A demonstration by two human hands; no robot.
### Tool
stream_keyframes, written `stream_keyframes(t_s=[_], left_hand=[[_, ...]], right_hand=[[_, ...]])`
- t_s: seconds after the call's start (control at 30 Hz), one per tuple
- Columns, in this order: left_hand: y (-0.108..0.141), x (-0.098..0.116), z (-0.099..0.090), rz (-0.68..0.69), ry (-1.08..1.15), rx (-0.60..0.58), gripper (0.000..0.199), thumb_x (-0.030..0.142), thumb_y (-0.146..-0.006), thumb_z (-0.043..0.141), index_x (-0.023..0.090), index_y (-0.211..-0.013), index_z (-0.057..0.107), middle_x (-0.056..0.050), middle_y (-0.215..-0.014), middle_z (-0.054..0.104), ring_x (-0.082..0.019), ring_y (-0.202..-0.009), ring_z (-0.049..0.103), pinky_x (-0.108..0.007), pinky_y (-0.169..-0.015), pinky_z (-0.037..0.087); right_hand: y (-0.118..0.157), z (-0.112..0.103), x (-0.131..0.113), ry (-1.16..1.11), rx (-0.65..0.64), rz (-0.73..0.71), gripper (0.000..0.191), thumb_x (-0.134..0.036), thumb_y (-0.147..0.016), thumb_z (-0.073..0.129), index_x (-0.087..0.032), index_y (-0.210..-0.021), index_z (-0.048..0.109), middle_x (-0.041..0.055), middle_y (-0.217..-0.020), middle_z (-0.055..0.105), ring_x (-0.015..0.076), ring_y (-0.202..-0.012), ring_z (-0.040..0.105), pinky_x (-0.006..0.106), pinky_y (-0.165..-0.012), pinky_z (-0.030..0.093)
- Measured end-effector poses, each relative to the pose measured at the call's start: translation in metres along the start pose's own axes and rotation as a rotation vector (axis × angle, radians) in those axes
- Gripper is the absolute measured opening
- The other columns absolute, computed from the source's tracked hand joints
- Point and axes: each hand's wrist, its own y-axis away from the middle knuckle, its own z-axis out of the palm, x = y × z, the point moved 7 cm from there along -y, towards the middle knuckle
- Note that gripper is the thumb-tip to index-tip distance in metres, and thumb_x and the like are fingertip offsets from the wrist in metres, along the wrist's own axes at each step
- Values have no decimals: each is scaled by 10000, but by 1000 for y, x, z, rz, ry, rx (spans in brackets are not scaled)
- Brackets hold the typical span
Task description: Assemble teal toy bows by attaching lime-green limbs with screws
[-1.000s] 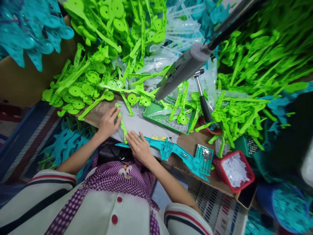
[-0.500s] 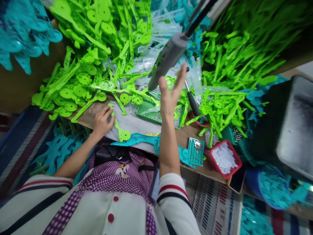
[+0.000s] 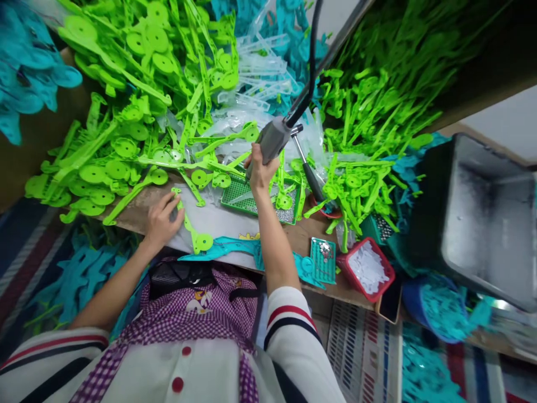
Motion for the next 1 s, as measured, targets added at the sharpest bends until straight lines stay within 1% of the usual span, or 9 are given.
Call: stream_keyframes(t_s=[0.2,0.33,0.5,0.6,0.7,0.77,0.87,0.93,1.0], left_hand=[[0,2,-2,1,-25,10,397,390,-893,506,195,-1202,660,-152,-1297,627,-310,-1131,625,-457,-961,462],[0,2,-2,5,-20,17,389,391,-894,509,212,-1206,658,-134,-1291,633,-299,-1144,621,-453,-979,458],[0,-1,0,-9,5,-7,399,393,-901,499,210,-1222,648,-148,-1307,616,-317,-1181,595,-485,-1012,433],[0,-1,0,-6,4,0,395,388,-898,504,207,-1218,648,-148,-1302,617,-318,-1182,595,-483,-1011,434],[0,0,0,8,-16,16,389,387,-898,499,209,-1209,649,-143,-1289,626,-308,-1161,608,-462,-986,453],[0,2,-2,21,-43,33,379,387,-896,499,206,-1193,651,-138,-1279,635,-298,-1142,620,-440,-956,471],[0,5,-2,37,-79,39,370,379,-895,496,195,-1178,647,-135,-1277,639,-290,-1124,629,-422,-923,485],[0,6,-1,39,-94,25,363,368,-895,492,192,-1173,645,-134,-1280,638,-287,-1106,635,-420,-914,486],[0,5,0,35,-101,14,355,365,-894,492,192,-1163,646,-135,-1285,635,-286,-1091,639,-422,-911,484]], right_hand=[[-1,-6,16,28,18,-39,539,-667,-864,372,-188,-935,609,-51,-556,453,123,-537,589,272,-509,439],[-1,-8,18,44,11,-49,525,-652,-876,370,-192,-939,616,-47,-567,463,118,-533,583,269,-509,440],[0,-6,23,8,-8,-2,511,-641,-875,396,-187,-918,626,-37,-574,485,124,-539,581,276,-515,453],[0,-4,21,13,-13,-13,557,-670,-860,396,-179,-980,631,-30,-589,502,126,-533,572,280,-517,450],[-1,-8,10,66,22,-35,676,-719,-861,307,-171,-1121,605,-38,-578,475,123,-488,544,282,-504,443],[-1,-15,-2,77,64,-42,735,-736,-867,231,-172,-1182,581,-47,-554,440,126,-446,517,287,-480,435],[5,-24,-28,-5,153,-72,712,-741,-873,200,-197,-1127,583,-60,-518,400,128,-399,483,289,-442,423],[16,-16,-44,-91,166,-91,665,-747,-872,189,-225,-1012,576,-62,-504,391,126,-388,470,286,-426,420],[30,10,-55,-137,98,-88,664,-764,-858,135,-246,-920,546,-53,-511,399,127,-400,475,289,-426,430]])
